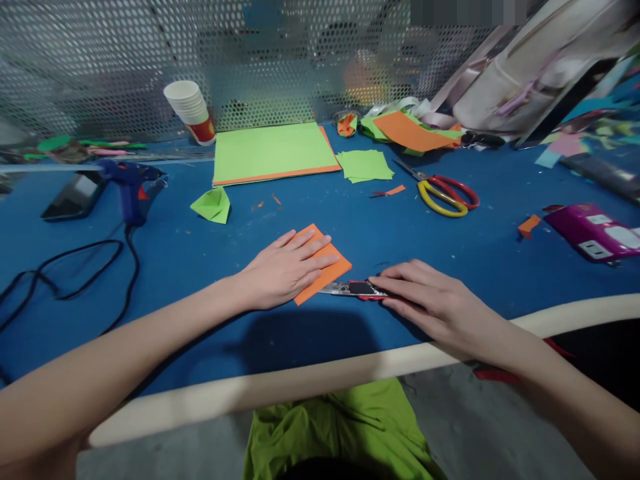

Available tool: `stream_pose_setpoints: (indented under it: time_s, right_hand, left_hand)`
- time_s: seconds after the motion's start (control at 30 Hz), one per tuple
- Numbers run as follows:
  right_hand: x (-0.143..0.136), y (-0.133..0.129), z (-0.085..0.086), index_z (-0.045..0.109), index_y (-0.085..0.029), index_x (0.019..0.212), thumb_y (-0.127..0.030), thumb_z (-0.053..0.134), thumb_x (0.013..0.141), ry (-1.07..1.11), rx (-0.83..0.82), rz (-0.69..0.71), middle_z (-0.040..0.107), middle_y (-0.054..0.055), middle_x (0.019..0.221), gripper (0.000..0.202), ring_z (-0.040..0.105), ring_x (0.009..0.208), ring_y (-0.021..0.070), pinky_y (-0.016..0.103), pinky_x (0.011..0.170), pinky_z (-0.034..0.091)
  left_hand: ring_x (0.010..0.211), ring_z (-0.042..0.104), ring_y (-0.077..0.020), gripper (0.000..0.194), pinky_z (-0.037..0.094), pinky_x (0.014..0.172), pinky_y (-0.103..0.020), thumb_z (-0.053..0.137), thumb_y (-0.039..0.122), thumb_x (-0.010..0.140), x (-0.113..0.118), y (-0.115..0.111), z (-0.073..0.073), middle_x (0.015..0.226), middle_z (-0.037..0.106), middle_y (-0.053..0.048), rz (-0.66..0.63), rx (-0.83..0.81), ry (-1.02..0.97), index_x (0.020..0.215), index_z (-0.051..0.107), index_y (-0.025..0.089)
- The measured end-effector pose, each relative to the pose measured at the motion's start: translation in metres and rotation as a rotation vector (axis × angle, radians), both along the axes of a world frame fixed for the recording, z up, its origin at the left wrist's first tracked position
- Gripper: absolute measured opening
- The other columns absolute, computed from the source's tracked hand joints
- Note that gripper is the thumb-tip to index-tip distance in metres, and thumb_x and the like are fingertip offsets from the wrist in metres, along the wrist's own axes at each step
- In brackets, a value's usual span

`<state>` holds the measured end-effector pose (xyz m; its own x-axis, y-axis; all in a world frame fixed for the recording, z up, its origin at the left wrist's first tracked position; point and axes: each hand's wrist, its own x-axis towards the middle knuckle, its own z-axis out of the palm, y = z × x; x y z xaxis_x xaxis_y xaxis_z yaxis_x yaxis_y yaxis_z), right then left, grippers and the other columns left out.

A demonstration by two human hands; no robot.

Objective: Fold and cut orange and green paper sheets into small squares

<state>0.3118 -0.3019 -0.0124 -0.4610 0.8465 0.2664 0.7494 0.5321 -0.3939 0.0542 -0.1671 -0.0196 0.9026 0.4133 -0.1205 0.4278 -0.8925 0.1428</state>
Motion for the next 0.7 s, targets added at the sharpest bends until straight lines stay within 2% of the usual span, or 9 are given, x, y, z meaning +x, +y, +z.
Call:
stream_pose_setpoints:
  time_s: [0.7]
  right_hand:
    - [-0.0083, -0.0012, 0.0001, 0.061, -0.016, 0.127, -0.019, 0.047, 0.098, 0.002, 0.003, 0.003, 0.065, 0.013, 0.108, 0.032, 0.059, 0.097, 0.0221, 0.036, 0.077, 0.052]
  left_hand:
    - [0.151, 0.015, -0.0205, 0.048, 0.013, 0.120, -0.045, 0.019, 0.038, 0.104, 0.0003, -0.0003, -0.0012, 0.162, 0.024, 0.001, 0.001, -0.001, -0.034, 0.149, 0.037, 0.033]
